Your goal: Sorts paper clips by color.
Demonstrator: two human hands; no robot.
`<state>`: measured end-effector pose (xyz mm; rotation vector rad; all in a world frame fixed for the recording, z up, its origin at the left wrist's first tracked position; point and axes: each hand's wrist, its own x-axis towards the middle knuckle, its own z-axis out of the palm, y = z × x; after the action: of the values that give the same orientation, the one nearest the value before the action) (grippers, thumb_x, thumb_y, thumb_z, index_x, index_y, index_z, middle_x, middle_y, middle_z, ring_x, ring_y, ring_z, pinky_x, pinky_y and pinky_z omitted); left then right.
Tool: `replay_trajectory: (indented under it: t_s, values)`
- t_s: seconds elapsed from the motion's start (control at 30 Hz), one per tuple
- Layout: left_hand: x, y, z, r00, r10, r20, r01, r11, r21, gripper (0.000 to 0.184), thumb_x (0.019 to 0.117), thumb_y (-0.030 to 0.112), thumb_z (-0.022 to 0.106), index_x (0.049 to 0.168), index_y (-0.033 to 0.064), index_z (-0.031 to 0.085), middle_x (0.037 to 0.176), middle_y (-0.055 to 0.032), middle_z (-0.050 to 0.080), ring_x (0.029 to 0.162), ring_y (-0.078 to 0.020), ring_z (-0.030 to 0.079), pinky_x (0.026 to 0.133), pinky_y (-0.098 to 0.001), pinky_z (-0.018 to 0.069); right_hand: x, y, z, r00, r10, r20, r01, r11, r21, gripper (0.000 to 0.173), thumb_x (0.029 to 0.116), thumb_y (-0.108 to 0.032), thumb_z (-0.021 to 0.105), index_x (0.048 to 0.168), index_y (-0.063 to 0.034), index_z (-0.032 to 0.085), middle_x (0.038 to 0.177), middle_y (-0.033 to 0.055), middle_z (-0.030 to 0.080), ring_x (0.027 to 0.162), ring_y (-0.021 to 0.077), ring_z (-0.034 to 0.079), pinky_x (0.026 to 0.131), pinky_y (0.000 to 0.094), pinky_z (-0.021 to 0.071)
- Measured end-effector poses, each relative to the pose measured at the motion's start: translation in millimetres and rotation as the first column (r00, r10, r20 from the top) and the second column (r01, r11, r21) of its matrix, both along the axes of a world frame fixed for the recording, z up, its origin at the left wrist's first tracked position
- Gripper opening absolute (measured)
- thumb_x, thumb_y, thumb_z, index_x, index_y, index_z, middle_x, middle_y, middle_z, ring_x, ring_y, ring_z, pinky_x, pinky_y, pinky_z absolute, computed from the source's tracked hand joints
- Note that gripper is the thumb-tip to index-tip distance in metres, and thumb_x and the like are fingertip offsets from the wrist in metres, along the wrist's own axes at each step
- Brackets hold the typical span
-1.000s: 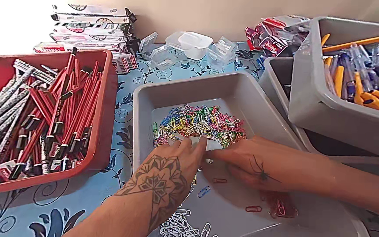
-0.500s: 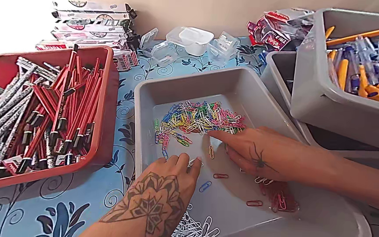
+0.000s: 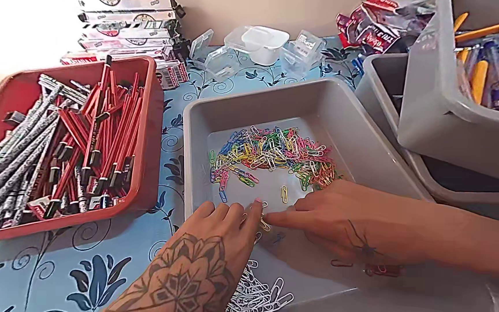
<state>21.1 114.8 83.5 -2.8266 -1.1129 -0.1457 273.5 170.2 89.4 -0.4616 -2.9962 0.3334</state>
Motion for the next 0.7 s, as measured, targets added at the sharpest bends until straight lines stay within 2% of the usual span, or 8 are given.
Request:
replay_trajectory:
  t_s: [0.07, 0.17, 0.37, 0.4, 0.43, 0.53, 0.63, 0.7]
  values:
    - [-0.7, 0.0, 1.0, 1.0, -0.025, 0.002, 0.025, 0.999, -0.044, 0.048, 0.0905, 0.009, 0.049, 0.134, 0.0047, 0.066, 0.079, -0.0114, 0.063, 0.064, -0.0292, 0.062, 0.056, -0.0388, 0.0438, 1.3, -1.9, -2.0, 0.999, 0.045, 0.022, -0.046, 0.999, 0.013, 0.042, 0.0929, -0.015, 0.049, 0.131, -0.0105, 0.067, 0.066, 0.0022, 0.057, 0.049, 0.0161, 0.054, 0.041, 0.0292, 0.036]
    - [-1.1, 0.6, 1.4, 0.999, -0.038, -0.029, 0.037, 0.998, -0.058, 0.042, 0.0901, 0.008, 0.048, 0.124, 0.0024, 0.072, 0.08, -0.013, 0.064, 0.065, -0.0297, 0.063, 0.056, -0.0391, 0.0447, 3.2, -3.3, 2.4, 0.986, 0.052, 0.157, -0.042, 0.997, -0.067, 0.05, 0.092, -0.012, 0.057, 0.142, -0.0122, 0.062, 0.078, 0.0073, 0.067, 0.054, 0.021, 0.061, 0.044, 0.0342, 0.0423]
    - [-0.2, -1.4, 6.1, 0.999, -0.013, -0.051, 0.01, 0.998, -0.059, 0.029, 0.0901, 0.006, 0.049, 0.103, -0.0023, 0.074, 0.08, -0.0137, 0.064, 0.067, -0.0296, 0.065, 0.055, -0.0388, 0.0465, 15.8, -1.0, 5.5, 0.997, 0.036, 0.069, -0.038, 0.999, 0.037, 0.031, 0.0901, -0.018, 0.05, 0.106, -0.0086, 0.075, 0.068, 0.0006, 0.061, 0.057, 0.0147, 0.06, 0.045, 0.0289, 0.0415]
    - [0.5, -0.7, 4.8, 1.0, -0.009, -0.02, 0.009, 0.999, -0.039, 0.03, 0.0899, 0.007, 0.047, 0.103, -0.002, 0.073, 0.078, -0.013, 0.063, 0.066, -0.0292, 0.064, 0.053, -0.0382, 0.0458, 16.5, -1.0, 5.3, 0.997, 0.031, 0.064, -0.035, 0.998, 0.052, 0.03, 0.09, -0.018, 0.05, 0.103, -0.009, 0.076, 0.068, 0.0002, 0.06, 0.056, 0.0141, 0.06, 0.044, 0.0282, 0.0405]
    - [1.6, 0.0, 3.5, 1.0, -0.007, 0.005, 0.007, 1.0, -0.028, 0.033, 0.0907, 0.008, 0.046, 0.109, -0.002, 0.072, 0.079, -0.0128, 0.063, 0.065, -0.0291, 0.063, 0.053, -0.038, 0.0455, 16.5, -1.2, 4.9, 0.998, 0.027, 0.059, -0.031, 0.998, 0.06, 0.029, 0.0897, -0.018, 0.051, 0.102, -0.0092, 0.076, 0.068, 0.0003, 0.06, 0.057, 0.014, 0.06, 0.044, 0.0281, 0.0405]
    - [4.7, 0.7, -1.0, 0.999, -0.022, 0.034, 0.023, 0.999, -0.045, 0.049, 0.0881, 0.008, 0.05, 0.135, 0.003, 0.065, 0.079, -0.012, 0.061, 0.063, -0.0294, 0.061, 0.051, -0.0379, 0.043, 15.2, -1.9, 1.3, 1.0, -0.005, 0.025, 0.003, 0.995, 0.098, 0.029, 0.091, -0.018, 0.05, 0.101, -0.0098, 0.076, 0.066, 0.0005, 0.059, 0.054, 0.0139, 0.058, 0.043, 0.0275, 0.0388]
    - [6.9, -3.5, -2.9, 1.0, -0.028, -0.001, 0.028, 0.998, -0.055, 0.045, 0.0887, 0.005, 0.051, 0.129, 0.0036, 0.07, 0.078, -0.0136, 0.062, 0.063, -0.0295, 0.062, 0.051, -0.0377, 0.0431, 17.7, -1.1, 1.3, 0.994, -0.103, 0.025, 0.099, 0.986, 0.131, 0.031, 0.0932, -0.019, 0.046, 0.099, -0.0125, 0.077, 0.062, -0.0011, 0.055, 0.052, 0.0131, 0.056, 0.041, 0.0272, 0.0365]
    - [6.9, -10.1, 4.3, 0.998, -0.058, -0.002, 0.058, 0.992, -0.115, 0.039, 0.089, 0.002, 0.054, 0.123, 0.0011, 0.073, 0.08, -0.0152, 0.063, 0.064, -0.0305, 0.063, 0.051, -0.0381, 0.0445, 19.7, -1.0, 7.1, 0.977, -0.191, 0.091, 0.179, 0.975, 0.13, 0.032, 0.0919, -0.018, 0.051, 0.107, -0.0132, 0.078, 0.064, -0.0001, 0.057, 0.052, 0.0151, 0.058, 0.042, 0.0292, 0.038]
